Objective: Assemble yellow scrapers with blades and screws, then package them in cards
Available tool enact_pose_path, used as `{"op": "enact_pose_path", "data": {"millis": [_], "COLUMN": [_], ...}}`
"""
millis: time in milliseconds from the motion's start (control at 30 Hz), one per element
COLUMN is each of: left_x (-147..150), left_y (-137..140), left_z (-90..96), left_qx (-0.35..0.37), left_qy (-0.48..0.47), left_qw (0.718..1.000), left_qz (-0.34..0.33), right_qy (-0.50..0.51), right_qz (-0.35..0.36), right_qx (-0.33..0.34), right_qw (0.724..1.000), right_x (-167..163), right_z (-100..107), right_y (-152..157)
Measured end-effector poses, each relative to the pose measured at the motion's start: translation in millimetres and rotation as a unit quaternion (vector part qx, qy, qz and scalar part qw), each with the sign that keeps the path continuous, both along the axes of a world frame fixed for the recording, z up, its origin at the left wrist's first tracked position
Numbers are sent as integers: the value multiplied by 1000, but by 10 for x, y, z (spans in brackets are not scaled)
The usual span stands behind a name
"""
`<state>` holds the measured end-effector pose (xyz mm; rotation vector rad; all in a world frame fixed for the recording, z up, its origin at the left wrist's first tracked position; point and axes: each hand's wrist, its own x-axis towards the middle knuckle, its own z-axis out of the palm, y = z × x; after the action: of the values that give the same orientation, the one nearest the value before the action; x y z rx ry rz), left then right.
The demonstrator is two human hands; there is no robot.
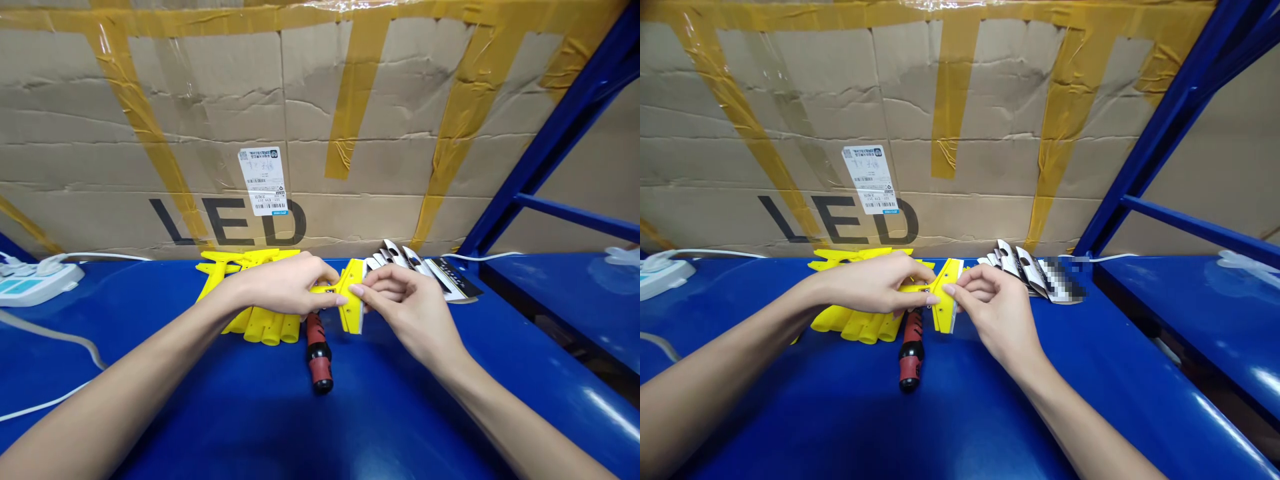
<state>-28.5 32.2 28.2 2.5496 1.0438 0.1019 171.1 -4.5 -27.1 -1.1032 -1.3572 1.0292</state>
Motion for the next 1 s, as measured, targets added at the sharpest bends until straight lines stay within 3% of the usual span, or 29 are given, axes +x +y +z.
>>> {"op": "enact_pose_path", "data": {"millis": [233,367,533,700,867,1000], "left_x": [47,75,101,80,-13,-145], "left_y": [-33,-29,-50,-105,-72,-43], "left_z": [2,-30,-40,7,77,208], "left_qx": [41,47,39,97,63,32], "left_qy": [16,17,10,40,20,20], "left_qw": [999,999,999,991,998,999], "left_qz": [5,14,29,79,21,30], "right_qy": [62,44,45,77,77,40], "right_qz": [20,60,53,53,108,152], "right_qx": [-41,-69,-59,-44,-30,-26], "right_qw": [997,995,996,995,991,987], "right_x": [54,71,52,41,32,-9], "right_z": [-22,-13,-39,-87,-92,-50], "right_y": [23,44,60,69,82,148]}}
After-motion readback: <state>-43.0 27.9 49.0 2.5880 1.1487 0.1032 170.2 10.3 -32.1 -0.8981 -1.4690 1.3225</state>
